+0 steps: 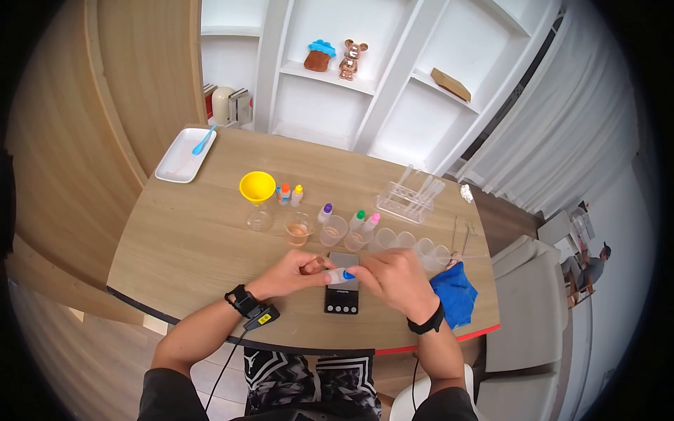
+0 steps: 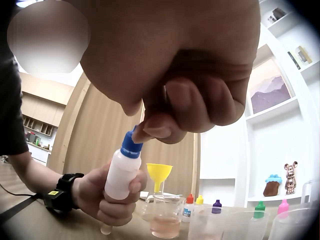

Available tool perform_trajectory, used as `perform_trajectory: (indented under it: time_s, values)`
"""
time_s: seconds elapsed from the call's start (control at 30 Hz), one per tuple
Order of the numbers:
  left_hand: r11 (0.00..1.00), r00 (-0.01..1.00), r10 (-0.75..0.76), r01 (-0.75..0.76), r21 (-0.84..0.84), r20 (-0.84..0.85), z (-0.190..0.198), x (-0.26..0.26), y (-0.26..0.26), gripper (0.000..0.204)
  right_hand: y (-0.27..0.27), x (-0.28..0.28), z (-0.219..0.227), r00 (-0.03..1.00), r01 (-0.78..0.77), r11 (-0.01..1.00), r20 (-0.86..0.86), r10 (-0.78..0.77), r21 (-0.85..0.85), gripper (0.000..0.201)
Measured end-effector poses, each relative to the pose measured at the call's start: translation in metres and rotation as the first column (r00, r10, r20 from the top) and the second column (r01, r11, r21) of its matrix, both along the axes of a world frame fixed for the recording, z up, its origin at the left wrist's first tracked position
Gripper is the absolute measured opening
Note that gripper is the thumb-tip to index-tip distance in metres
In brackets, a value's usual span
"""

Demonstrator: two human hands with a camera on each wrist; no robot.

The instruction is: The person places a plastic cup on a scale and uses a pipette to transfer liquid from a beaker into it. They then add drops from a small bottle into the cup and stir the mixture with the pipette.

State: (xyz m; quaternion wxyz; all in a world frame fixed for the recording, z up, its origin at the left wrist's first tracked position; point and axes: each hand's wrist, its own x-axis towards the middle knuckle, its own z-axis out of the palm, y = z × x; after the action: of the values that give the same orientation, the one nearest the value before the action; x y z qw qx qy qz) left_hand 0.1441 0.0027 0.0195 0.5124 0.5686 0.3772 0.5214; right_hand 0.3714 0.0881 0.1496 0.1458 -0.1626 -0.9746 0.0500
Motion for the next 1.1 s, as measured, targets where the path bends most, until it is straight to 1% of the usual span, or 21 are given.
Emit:
perform_trajectory:
  time_s: [0.03,0.13,0.23,0.43,0.53,0.63,0.73,0.83,0.9,0.93,1.0,1.1]
  values:
    - [1.0,1.0,0.001,-0.001,0.001,0.0,-0.001,0.0,0.0,0.028,0.001,0.001,0.002,1.0,0.008,1.0,-0.02,-0.008,-0.027,0.022]
    - [1.0,1.0,0.0,0.0,0.009,0.005,-0.007,0.001,0.002,0.028,-0.014,-0.01,0.02,0.991,-0.022,0.983,-0.13,-0.002,-0.18,0.023]
    - [1.0,1.0,-0.005,0.004,0.028,0.013,-0.011,0.001,0.004,0.028,-0.01,-0.013,0.004,0.973,-0.103,0.984,-0.219,0.069,-0.147,0.023]
    - [0.999,1.0,-0.016,0.016,0.028,0.006,-0.01,0.001,0.004,0.028,-0.001,-0.003,-0.004,0.996,-0.082,0.993,0.036,0.079,0.089,0.024]
    - [1.0,1.0,-0.004,0.004,0.01,-0.006,-0.007,0.0,0.003,0.029,0.0,0.002,0.003,0.999,-0.008,1.0,0.044,0.008,-0.002,0.023]
    - [1.0,1.0,-0.002,0.002,-0.003,-0.003,-0.008,0.0,0.003,0.029,-0.017,-0.01,0.019,0.998,-0.012,0.989,-0.061,0.002,-0.148,0.022]
    - [1.0,1.0,-0.003,0.003,-0.009,-0.005,-0.007,0.001,0.003,0.029,-0.011,-0.009,0.005,0.995,-0.068,0.992,-0.081,0.059,-0.11,0.021]
    - [1.0,1.0,-0.012,0.012,-0.027,-0.014,-0.002,0.0,0.0,0.03,-0.007,-0.007,-0.001,0.993,-0.092,0.992,-0.079,0.085,-0.089,0.017]
    - [0.999,1.0,-0.017,0.016,-0.033,-0.019,0.0,0.0,0.0,0.03,-0.007,-0.007,-0.003,0.994,-0.083,0.994,-0.071,0.078,-0.066,0.018]
    - [1.0,1.0,-0.015,0.015,-0.004,-0.007,-0.003,0.0,0.001,0.03,-0.007,-0.007,-0.003,0.995,-0.078,0.995,-0.067,0.075,-0.054,0.019]
    - [0.998,1.0,-0.01,0.009,0.055,0.019,-0.01,0.001,0.005,0.032,-0.011,-0.01,0.0,0.995,-0.054,0.991,-0.091,0.043,-0.124,0.02]
    - [0.999,1.0,0.0,-0.001,0.05,0.023,-0.012,0.001,0.006,0.032,-0.012,-0.009,-0.006,0.99,-0.063,0.98,-0.138,0.037,-0.187,0.02]
